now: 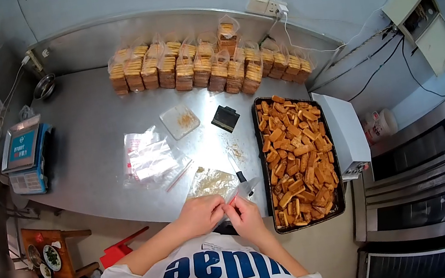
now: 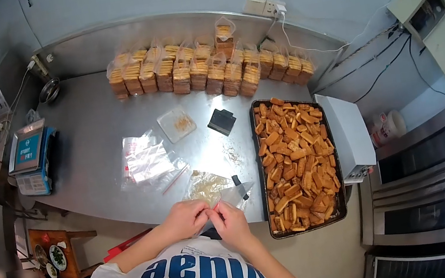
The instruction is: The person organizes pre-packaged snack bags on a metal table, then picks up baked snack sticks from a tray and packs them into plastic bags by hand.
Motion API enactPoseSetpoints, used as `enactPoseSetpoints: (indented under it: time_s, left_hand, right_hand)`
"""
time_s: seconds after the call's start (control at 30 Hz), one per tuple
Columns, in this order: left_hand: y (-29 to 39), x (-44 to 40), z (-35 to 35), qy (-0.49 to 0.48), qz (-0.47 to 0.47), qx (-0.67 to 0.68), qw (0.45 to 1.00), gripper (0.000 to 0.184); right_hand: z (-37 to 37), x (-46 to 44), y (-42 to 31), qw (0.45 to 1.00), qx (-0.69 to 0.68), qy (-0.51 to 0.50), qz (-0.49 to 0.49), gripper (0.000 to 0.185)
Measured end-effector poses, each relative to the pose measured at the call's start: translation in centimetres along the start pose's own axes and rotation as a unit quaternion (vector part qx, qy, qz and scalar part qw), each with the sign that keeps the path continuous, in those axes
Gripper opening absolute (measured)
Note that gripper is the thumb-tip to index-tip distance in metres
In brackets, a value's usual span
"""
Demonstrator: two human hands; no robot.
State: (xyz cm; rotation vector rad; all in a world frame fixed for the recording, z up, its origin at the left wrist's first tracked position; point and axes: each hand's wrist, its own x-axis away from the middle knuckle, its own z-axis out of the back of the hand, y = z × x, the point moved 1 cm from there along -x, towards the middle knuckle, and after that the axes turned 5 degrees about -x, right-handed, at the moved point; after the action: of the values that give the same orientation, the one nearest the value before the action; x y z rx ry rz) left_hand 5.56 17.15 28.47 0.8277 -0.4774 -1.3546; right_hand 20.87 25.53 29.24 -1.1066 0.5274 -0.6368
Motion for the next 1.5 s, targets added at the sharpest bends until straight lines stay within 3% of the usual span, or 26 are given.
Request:
enactPoseSetpoints:
  time_s: [0.2, 0.27, 0.3, 0.4, 0.47, 0.53, 0.6, 0.67, 0.87, 0.9, 0.97, 1.0, 1.07, 1.13, 1.2, 1.3, 1.43, 1.47, 1.5]
  left_hand:
    - [-0.3, -0.3, -0.9, 0.009, -0.026, -0.043, 0.999, 0.016]
    - [-2.0, -0.4, -1.6, 0.116, -0.037, -0.114, 0.986, 0.020]
    - [-2.8, -0.3, -1.2, 0.117, -0.036, -0.115, 0.986, 0.020]
    - [-3.2, -1.2, 1.3, 0.136, 0.038, -0.176, 0.974, 0.015]
    - [1.6, -1.5, 2.7, 0.121, -0.107, -0.246, 0.956, 0.025]
    - [3.0, -1.8, 1.3, 0.077, -0.152, -0.273, 0.947, 0.027]
    - [3.0, -2.0, 0.2, 0.031, -0.200, -0.299, 0.933, 0.030]
    - [1.6, -2.7, -1.5, -0.034, -0.093, -0.312, 0.945, 0.036]
    - [2.3, -2.5, 0.3, 0.048, 0.042, -0.285, 0.956, 0.036]
    - [2.5, -2.3, 0.7, 0.051, 0.048, -0.288, 0.955, 0.036]
    - [2.9, -2.0, 1.5, 0.081, 0.083, -0.303, 0.946, 0.035]
    - [2.6, -1.7, 1.2, 0.090, 0.094, -0.307, 0.943, 0.035]
    - [2.1, -0.8, 0.0, 0.013, 0.030, -0.303, 0.953, 0.039]
    - [3.1, -1.0, 0.4, 0.004, 0.059, -0.262, 0.963, 0.039]
    - [2.6, -1.3, 1.0, -0.002, 0.081, -0.224, 0.971, 0.040]
    - [-2.5, -1.8, 3.8, 0.074, 0.077, -0.185, 0.977, 0.040]
    - [-12.1, -4.8, 12.5, 0.157, 0.257, -0.009, 0.953, 0.033]
    - [-14.5, -6.0, 15.1, 0.211, 0.265, 0.034, 0.940, 0.028]
    - [-18.3, -7.1, 17.6, 0.257, 0.206, -0.006, 0.944, 0.030]
  right_hand:
    - [0.5, 0.3, 0.8, 0.999, 0.007, 0.005, 0.041, 0.021]
    - [0.8, 0.4, 0.8, 0.998, 0.015, 0.008, 0.057, 0.020]
    - [1.0, 0.6, 0.7, 0.998, 0.018, -0.007, 0.067, 0.020]
    - [2.3, 0.2, 0.5, 0.994, 0.060, -0.036, 0.080, 0.020]
    - [3.1, -0.3, 1.0, 0.990, 0.099, -0.055, 0.081, 0.020]
    - [3.6, -1.3, 1.6, 0.966, 0.197, -0.088, 0.143, 0.018]
    - [3.9, -1.8, 0.8, 0.956, 0.239, -0.111, 0.131, 0.015]
    - [4.4, -2.3, -0.1, 0.943, 0.262, -0.115, 0.168, 0.014]
    - [6.2, -1.9, 2.5, 0.942, 0.289, -0.115, 0.126, 0.015]
    - [6.2, -1.7, 3.1, 0.942, 0.286, -0.119, 0.131, 0.015]
    - [6.5, -1.9, 4.3, 0.959, 0.236, -0.154, 0.037, 0.012]
    - [6.8, -2.2, 4.5, 0.957, 0.234, -0.165, 0.048, 0.012]
    - [7.1, -2.6, 5.0, 0.956, 0.236, -0.171, 0.040, 0.011]
    - [7.9, -3.1, 5.6, 0.960, 0.210, -0.178, 0.049, 0.011]
    - [8.7, -3.8, 6.4, 0.962, 0.177, -0.207, -0.011, 0.013]
    - [9.3, -5.2, 7.7, 0.966, 0.134, -0.219, -0.038, 0.014]
    - [7.8, -6.9, 6.1, 0.969, 0.131, -0.206, -0.027, 0.014]
    - [7.1, -7.5, 5.2, 0.969, 0.142, -0.203, -0.025, 0.014]
    - [6.0, -7.9, 4.3, 0.972, 0.144, -0.183, -0.029, 0.013]
